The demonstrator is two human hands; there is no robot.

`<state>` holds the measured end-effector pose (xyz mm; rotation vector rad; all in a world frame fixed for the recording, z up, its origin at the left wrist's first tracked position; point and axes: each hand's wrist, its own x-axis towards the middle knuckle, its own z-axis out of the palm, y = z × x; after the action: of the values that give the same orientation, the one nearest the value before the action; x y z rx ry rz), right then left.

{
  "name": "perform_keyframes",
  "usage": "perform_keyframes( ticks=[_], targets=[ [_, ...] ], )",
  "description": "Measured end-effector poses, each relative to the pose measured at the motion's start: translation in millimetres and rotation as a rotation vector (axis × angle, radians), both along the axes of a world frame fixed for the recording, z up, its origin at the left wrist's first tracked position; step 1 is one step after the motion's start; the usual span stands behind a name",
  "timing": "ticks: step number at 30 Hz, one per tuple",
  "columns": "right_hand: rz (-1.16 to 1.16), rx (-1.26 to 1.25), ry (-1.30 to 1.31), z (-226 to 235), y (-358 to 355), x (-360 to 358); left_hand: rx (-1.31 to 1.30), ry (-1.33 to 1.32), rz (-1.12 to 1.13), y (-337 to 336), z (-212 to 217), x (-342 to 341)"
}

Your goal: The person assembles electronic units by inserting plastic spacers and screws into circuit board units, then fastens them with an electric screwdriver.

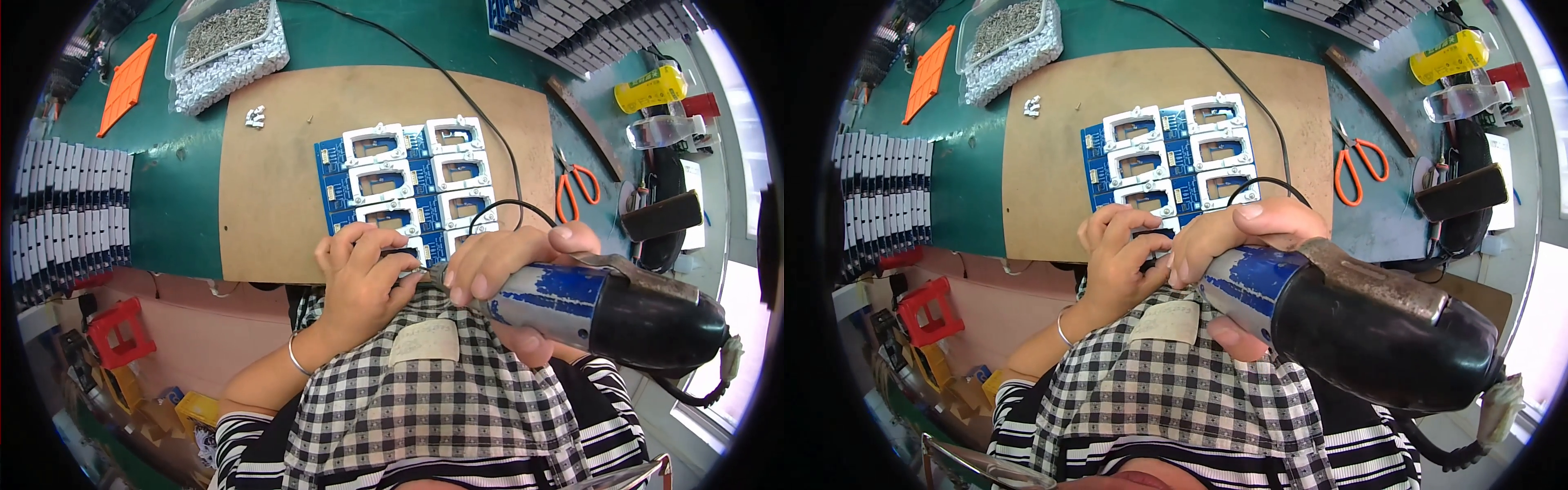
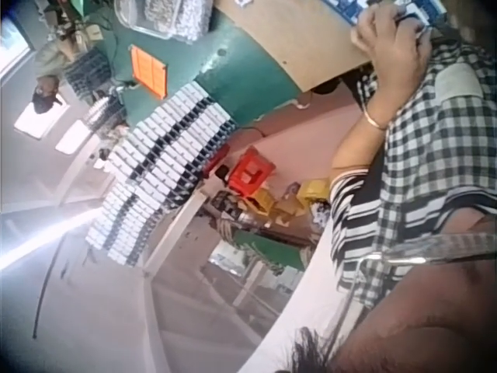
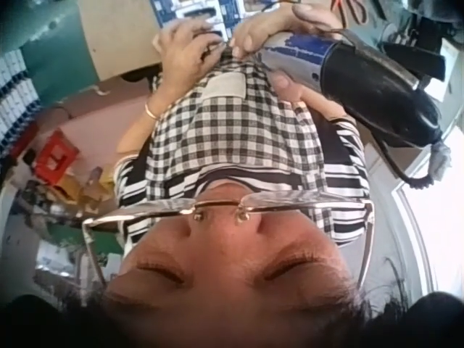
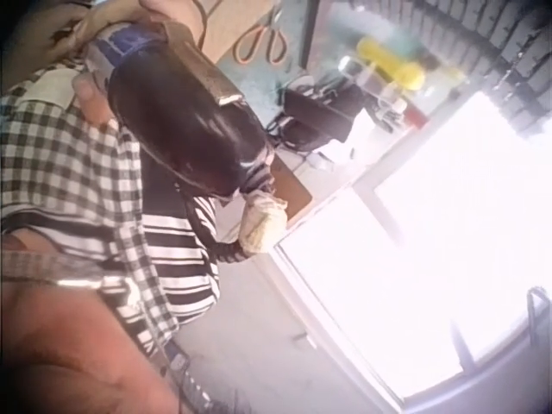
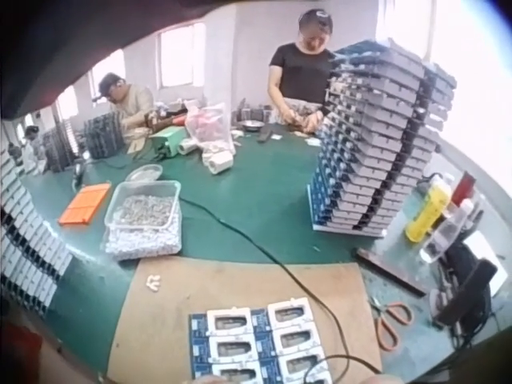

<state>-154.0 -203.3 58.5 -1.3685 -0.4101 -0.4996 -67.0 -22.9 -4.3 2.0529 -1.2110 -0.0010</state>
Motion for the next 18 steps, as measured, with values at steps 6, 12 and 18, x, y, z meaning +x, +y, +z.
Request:
perform_keyframes(
  ticks=[6,12,18],
  targets=[
    [-0.008,0.045,0.023,3.7,5.9,0.5,-0.001,0.008,-0.001,1.4,-1.1,0.1],
    [-0.023,-0.007,0.037,5.0,6.0,-1.0,-0.012,-0.022,0.014,-0.4,-1.6,0.1],
    [-0.050,0.022,-0.017,-2.9,10.0,3.4,-0.017,0.007,-0.001,0.8,-2.2,-0.4]
  ],
)
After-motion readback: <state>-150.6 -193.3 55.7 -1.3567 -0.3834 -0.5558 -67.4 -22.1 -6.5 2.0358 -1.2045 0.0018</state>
